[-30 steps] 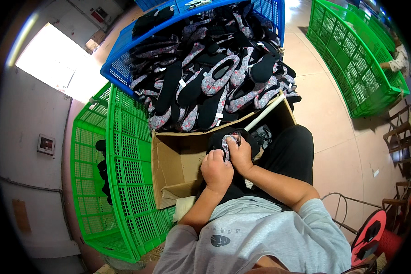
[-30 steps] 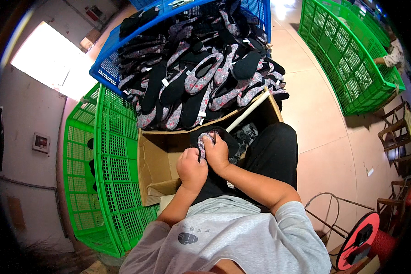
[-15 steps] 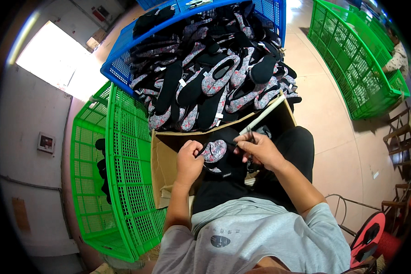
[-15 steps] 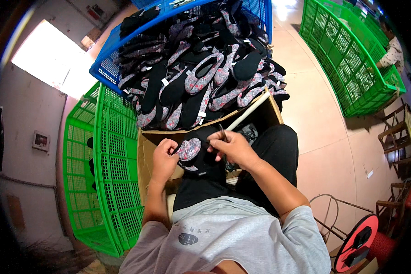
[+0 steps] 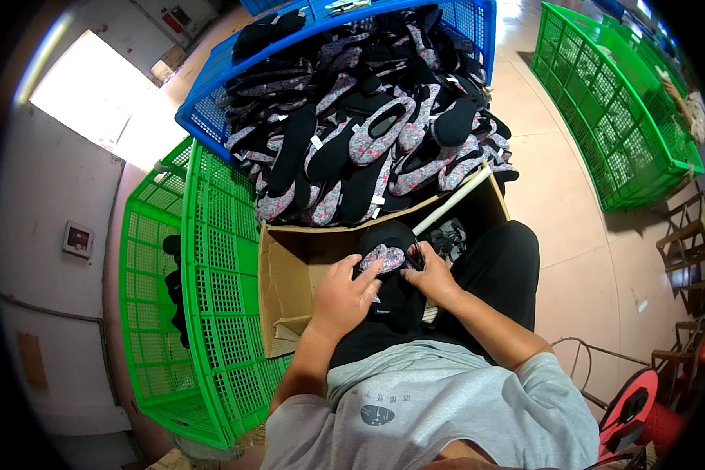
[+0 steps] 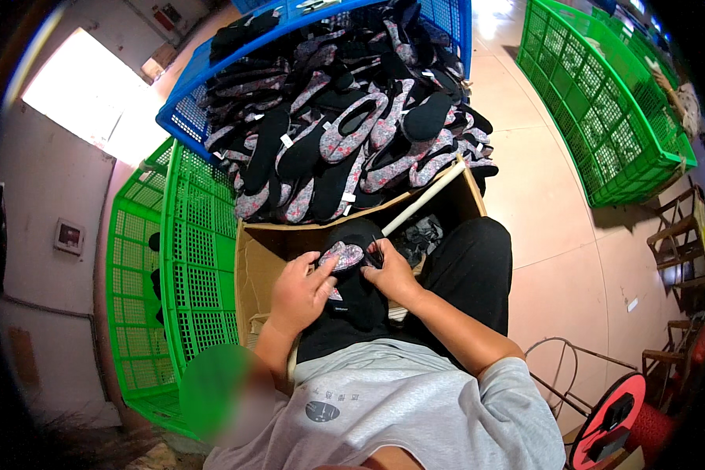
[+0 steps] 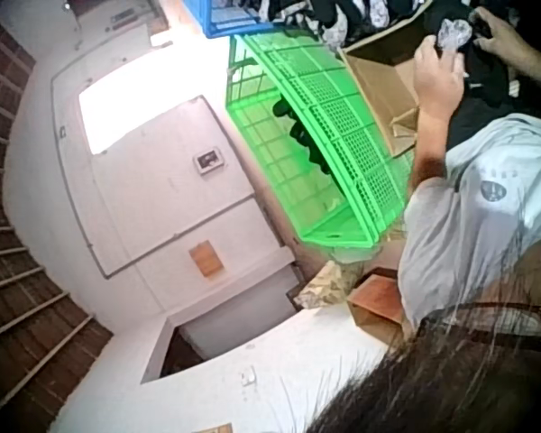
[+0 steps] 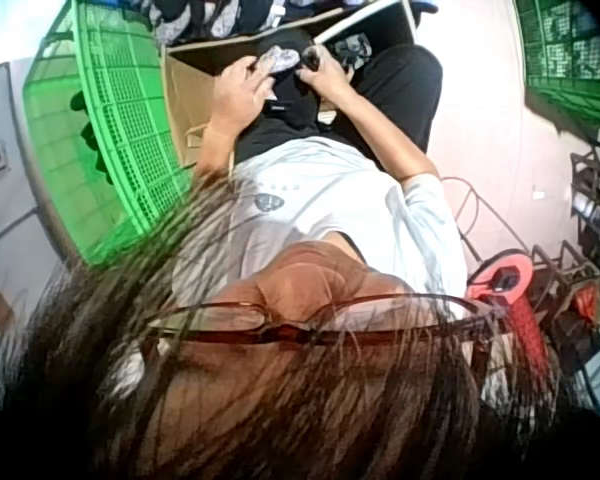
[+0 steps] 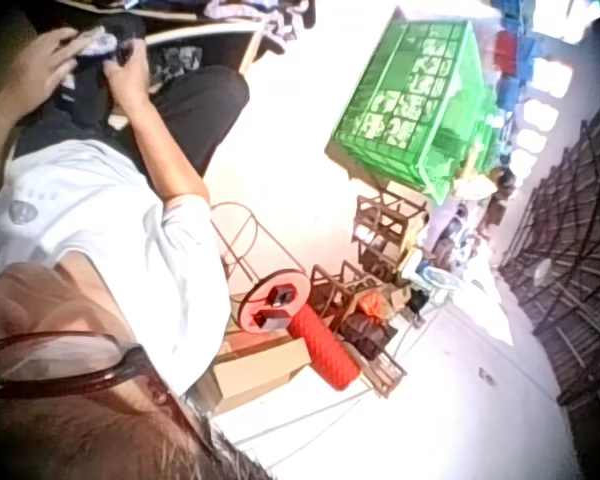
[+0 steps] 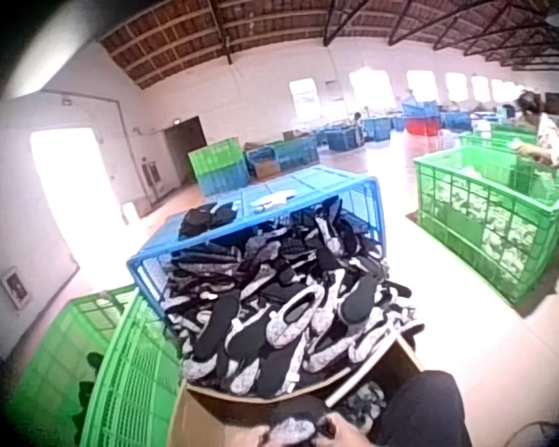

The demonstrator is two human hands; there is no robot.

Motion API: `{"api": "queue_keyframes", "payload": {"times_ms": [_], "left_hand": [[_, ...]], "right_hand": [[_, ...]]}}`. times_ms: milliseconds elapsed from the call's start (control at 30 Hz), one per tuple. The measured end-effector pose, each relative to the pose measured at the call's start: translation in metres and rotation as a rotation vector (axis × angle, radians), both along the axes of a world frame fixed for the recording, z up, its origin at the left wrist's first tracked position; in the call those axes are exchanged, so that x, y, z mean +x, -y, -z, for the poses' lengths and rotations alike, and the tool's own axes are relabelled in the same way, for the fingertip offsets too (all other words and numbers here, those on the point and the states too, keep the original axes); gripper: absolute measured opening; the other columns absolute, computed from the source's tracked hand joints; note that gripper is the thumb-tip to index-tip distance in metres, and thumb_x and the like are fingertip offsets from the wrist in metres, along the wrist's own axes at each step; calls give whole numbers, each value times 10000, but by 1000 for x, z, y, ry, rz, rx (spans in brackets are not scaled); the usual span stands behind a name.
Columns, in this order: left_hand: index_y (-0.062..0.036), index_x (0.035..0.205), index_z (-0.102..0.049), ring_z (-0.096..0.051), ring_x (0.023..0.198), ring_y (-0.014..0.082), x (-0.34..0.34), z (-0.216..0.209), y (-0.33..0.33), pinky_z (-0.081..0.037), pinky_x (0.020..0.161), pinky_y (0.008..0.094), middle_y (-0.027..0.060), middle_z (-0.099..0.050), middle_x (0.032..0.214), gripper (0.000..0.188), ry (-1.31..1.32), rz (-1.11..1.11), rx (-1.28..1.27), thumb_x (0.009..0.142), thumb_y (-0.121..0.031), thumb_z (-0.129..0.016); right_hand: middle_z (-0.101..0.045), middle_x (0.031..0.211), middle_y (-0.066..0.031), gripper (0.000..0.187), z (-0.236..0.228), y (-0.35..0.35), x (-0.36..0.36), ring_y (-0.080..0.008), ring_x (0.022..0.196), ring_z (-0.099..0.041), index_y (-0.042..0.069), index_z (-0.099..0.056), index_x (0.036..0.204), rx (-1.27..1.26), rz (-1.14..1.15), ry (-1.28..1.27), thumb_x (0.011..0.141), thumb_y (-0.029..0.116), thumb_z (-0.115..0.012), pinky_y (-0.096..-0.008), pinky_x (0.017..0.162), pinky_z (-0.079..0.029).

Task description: The person sits on the floor and sews the insole to the upper of a slipper using a needle and thread. They pull the thread through the fabric repeatedly to secure the parts together. The person handles multiple slippers from a blue crate, sewing them one by one.

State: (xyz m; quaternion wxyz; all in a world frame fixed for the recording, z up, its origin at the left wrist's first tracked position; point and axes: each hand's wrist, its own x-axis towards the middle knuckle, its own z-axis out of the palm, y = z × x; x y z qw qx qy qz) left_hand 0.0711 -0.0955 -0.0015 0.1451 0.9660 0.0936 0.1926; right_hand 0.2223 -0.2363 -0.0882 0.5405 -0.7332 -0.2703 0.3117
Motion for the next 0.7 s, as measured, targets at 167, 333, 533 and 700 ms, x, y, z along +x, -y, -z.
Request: {"api": "queue_keyframes", "payload": {"times_ms": [167, 333, 533, 700], "left_hand": [[-168, 1086, -725, -568, 1065, 363, 5, 6, 9, -481, 899, 445, 144, -597, 1133, 381, 85, 58, 69, 711, -160, -795], [-162, 1075, -726, -558, 1150, 384, 12, 24, 10, -459, 976, 473, 156, -583, 1227, 408, 110, 132, 23, 680, -91, -801], [-166, 1125, -702, -555, 1173, 386, 20, 36, 2, -440, 999, 504, 169, -576, 1279, 377, 75, 173, 131, 752, -133, -752], [-139, 1156, -676, -568, 1137, 377, 30, 57, -10, -454, 946, 494, 164, -591, 1246, 364, 111, 176, 227, 794, -141, -708]], "right_hand": [[-642, 912, -114, 343, 26, -3, -3, -226, 872, -629, -4, -570, 1061, 50, -15, 10, 777, 83, -741, -337, 825, -494], [-674, 955, -78, 352, 31, 1, -4, -156, 873, -618, -5, -613, 1124, 128, -28, -135, 785, 36, -699, -303, 816, -498], [-648, 990, -11, 363, 29, 4, -1, -96, 879, -579, 8, -604, 1180, 137, -40, -237, 822, 10, -665, -257, 819, -487], [-638, 966, -8, 337, 32, 1, 0, -98, 852, -565, 6, -602, 1163, 154, -64, -179, 833, 28, -667, -256, 801, -482]]}}
